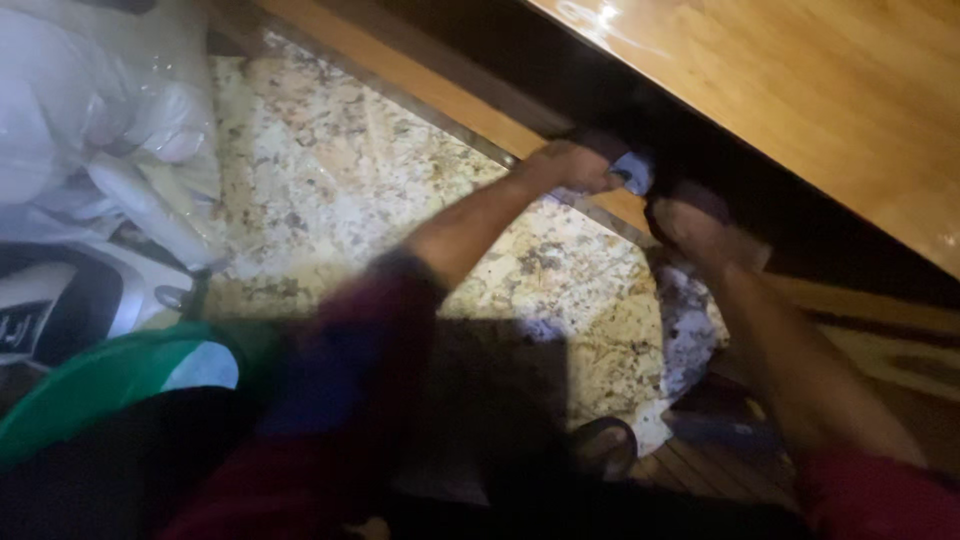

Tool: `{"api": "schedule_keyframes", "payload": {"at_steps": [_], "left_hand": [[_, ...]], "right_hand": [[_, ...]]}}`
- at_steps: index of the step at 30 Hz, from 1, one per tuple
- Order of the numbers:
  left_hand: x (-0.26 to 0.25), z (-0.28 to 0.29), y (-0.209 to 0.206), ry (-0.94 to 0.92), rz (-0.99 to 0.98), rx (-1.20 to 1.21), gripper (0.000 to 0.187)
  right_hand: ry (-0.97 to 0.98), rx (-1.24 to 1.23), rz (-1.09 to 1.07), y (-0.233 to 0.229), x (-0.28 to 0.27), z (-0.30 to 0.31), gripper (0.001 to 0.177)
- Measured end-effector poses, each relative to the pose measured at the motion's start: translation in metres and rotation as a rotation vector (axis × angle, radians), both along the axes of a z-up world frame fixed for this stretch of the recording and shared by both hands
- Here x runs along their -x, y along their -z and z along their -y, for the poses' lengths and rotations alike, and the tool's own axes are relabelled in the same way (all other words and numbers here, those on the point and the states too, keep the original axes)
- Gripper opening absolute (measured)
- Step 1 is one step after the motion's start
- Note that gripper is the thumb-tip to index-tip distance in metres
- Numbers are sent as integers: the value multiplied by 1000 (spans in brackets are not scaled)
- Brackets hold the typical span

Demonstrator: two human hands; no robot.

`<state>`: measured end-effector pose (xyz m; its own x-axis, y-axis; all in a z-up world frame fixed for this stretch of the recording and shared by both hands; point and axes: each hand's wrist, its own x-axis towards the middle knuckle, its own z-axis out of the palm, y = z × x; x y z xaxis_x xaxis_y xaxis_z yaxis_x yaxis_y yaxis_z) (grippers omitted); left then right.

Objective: The person wipes a wooden surface with a white cloth, then dips the cloth into a green bucket of soapy water and wrings it out. The person continues wiping the wooden surface and its edges.

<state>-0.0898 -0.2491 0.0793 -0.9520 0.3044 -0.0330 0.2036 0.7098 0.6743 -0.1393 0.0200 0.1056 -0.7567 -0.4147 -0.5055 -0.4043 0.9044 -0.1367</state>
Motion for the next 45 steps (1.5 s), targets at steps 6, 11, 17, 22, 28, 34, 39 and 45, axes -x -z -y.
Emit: {"api": "schedule_keyframes", "payload": {"at_steps": [6,11,17,22,28,34,39,45], "left_hand": [[4,94,20,-217,-105,112,38],[-25,204,29,-579,-159,192,33],[-95,306,27,-1053,-192,322,27],[-97,300,29,-1265,-296,379,23],[-27,158,48,-1144,-465,317,19],[-9,-33,15,-460,-262,218,19],[-32,-97,6,-170,-423,52,24],[-1,34,74,-494,-352,365,18]], "right_hand": [[2,-1,-2,10,-1,2,35],[-7,-26,3,7,4,-2,35],[-40,-42,7,11,15,5,35],[-45,-42,0,10,25,14,35],[-26,-75,-1,7,29,15,35],[9,-86,-9,-8,27,7,35],[89,-74,-28,-27,7,-38,35],[89,-103,16,-27,-2,-52,35]]}}
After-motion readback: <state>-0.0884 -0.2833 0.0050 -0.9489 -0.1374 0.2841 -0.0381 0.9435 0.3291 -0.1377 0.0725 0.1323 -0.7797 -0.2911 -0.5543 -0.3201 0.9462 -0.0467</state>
